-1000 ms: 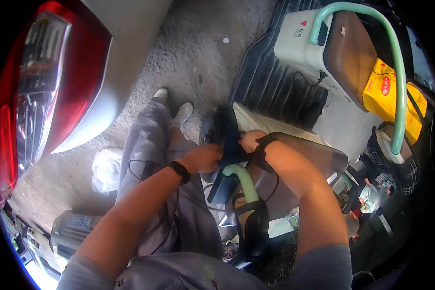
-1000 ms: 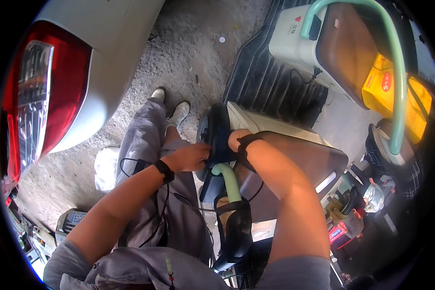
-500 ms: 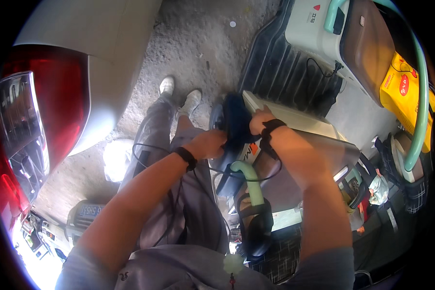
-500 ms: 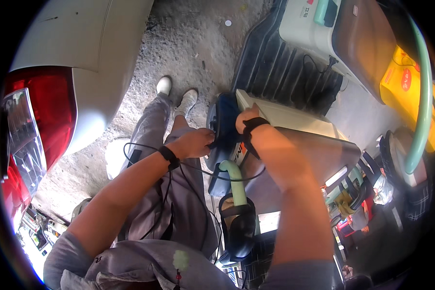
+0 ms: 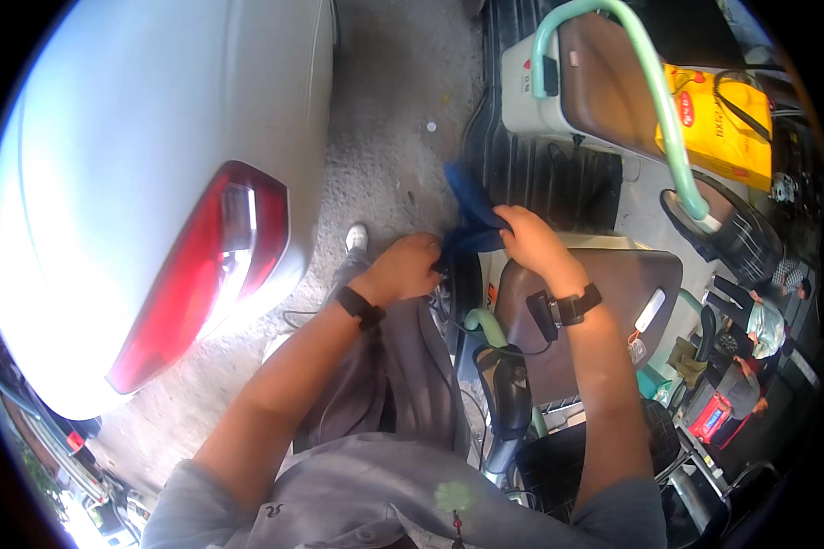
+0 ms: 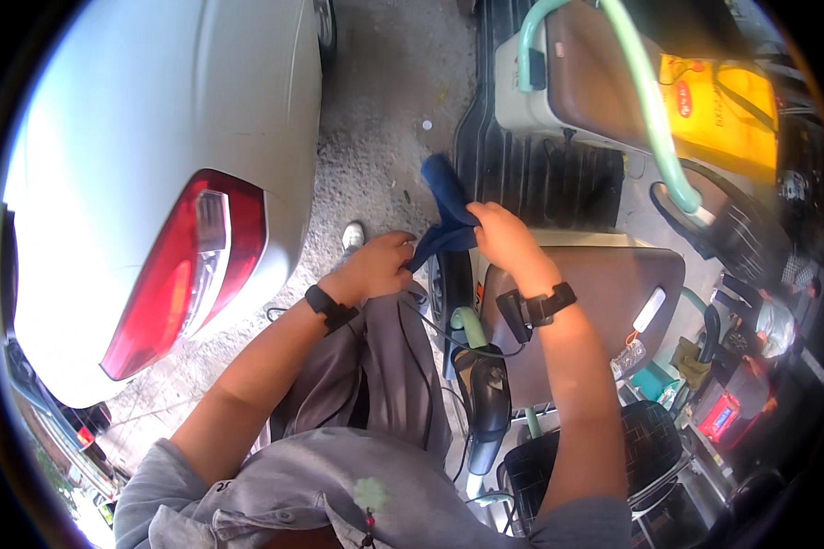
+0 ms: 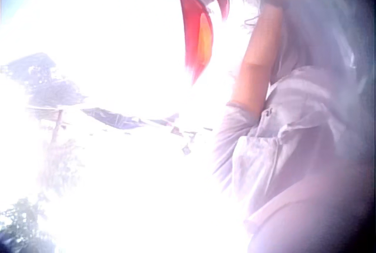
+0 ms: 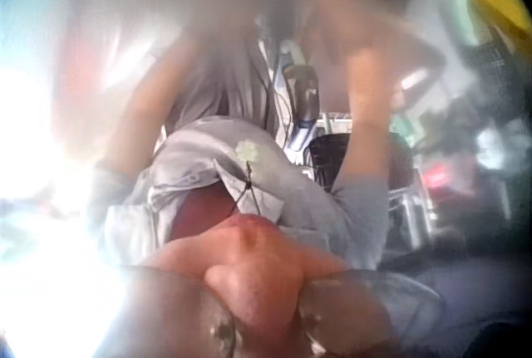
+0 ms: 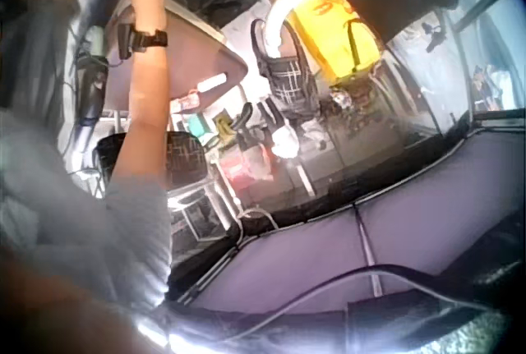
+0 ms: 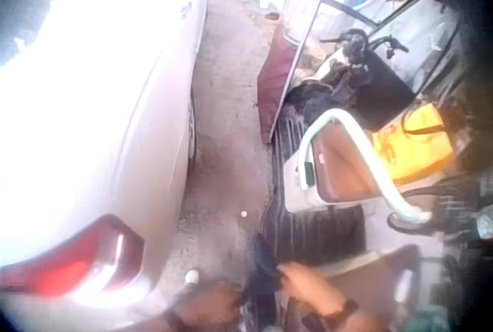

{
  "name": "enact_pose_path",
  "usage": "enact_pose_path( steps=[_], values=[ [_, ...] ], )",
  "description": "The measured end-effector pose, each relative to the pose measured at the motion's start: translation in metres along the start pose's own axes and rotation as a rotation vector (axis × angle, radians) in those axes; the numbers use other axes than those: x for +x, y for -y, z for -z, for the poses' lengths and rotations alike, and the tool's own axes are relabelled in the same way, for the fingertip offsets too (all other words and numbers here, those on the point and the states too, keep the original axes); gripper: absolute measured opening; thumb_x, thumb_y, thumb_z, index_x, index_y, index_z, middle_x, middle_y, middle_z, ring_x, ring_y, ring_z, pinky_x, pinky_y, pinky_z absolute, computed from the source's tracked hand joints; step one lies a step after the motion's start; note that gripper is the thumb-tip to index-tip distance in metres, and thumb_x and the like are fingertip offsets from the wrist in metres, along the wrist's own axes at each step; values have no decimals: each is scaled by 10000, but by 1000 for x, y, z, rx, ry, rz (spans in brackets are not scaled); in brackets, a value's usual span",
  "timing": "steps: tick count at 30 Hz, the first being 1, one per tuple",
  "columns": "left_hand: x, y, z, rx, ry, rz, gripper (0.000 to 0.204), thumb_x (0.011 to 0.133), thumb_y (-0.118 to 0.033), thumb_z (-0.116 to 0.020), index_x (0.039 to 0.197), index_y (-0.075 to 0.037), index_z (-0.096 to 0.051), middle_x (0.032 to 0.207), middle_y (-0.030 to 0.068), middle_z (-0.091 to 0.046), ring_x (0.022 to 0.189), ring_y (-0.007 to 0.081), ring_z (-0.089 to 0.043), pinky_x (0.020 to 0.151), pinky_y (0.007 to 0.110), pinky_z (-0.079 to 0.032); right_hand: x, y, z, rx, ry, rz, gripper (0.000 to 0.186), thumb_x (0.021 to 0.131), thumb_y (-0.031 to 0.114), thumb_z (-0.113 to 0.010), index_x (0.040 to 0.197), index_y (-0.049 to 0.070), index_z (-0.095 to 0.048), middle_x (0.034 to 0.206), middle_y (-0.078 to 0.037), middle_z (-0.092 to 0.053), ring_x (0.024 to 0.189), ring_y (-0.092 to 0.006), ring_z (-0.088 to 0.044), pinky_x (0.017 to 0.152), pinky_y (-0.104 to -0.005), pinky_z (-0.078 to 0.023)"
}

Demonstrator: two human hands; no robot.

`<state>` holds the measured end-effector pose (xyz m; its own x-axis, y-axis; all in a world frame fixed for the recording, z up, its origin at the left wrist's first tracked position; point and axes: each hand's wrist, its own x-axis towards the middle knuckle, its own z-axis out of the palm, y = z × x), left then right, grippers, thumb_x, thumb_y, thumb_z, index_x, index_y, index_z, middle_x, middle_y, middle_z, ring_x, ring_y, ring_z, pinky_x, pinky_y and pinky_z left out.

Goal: The person cleans a scooter and a truck by hand using a blue cloth, wiping the scooter's seat and body before wiping the truck's headlights, body panels, and door handles.

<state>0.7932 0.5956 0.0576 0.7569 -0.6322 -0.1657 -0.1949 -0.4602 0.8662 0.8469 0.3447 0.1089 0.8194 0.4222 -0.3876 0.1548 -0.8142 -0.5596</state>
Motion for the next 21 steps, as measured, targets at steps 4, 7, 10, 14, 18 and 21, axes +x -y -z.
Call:
enact_pose_path(
  steps=[4,7,10,14,18,21],
  values=[
    [4,-18,38,24,-132,-97,237,694,-84,-599,902,28,-581,1086,233,-580,990,414,-552,867,456,-462,-14,72,47,-9,-382,-25,288,843,29,-587,1131,38,-593,1073,-159,-604,955,-381,-595,804,-412,-497],
    [13,-31,65,81,-184,-48,440,713,-39,-617,1130,-12,-481,1088,221,-578,997,405,-555,865,445,-466,-24,87,78,99,-486,-163,260,819,17,-617,1079,29,-612,1020,-168,-614,931,-357,-606,808,-365,-491],
    [24,-55,90,7,-300,-115,470,741,-62,-636,1179,-9,-478,1125,222,-570,1039,397,-558,893,432,-463,-26,105,94,112,-580,-103,285,796,-1,-623,1080,30,-616,992,-165,-623,910,-336,-615,817,-343,-487],
    [53,-67,101,-73,-319,-155,514,759,-111,-678,1217,-8,-468,1152,213,-563,1072,380,-558,912,424,-462,-13,122,95,529,-447,-130,410,772,-47,-597,1174,31,-588,1044,-129,-650,977,-189,-630,847,-310,-483],
    [83,-71,108,-259,-234,-128,473,768,-171,-725,1155,-12,-507,1110,172,-571,1048,365,-557,873,417,-465,16,100,100,552,-377,-57,490,724,-86,-523,1196,35,-577,1045,-139,-651,991,-205,-631,866,-308,-476],
    [96,-62,121,-85,-207,-80,376,725,-127,-739,1032,-22,-550,1023,143,-592,992,361,-567,844,444,-455,36,68,112,421,-283,-87,499,691,-98,-493,1163,38,-583,1041,-167,-623,1005,-262,-631,876,-331,-473]
  ],
)
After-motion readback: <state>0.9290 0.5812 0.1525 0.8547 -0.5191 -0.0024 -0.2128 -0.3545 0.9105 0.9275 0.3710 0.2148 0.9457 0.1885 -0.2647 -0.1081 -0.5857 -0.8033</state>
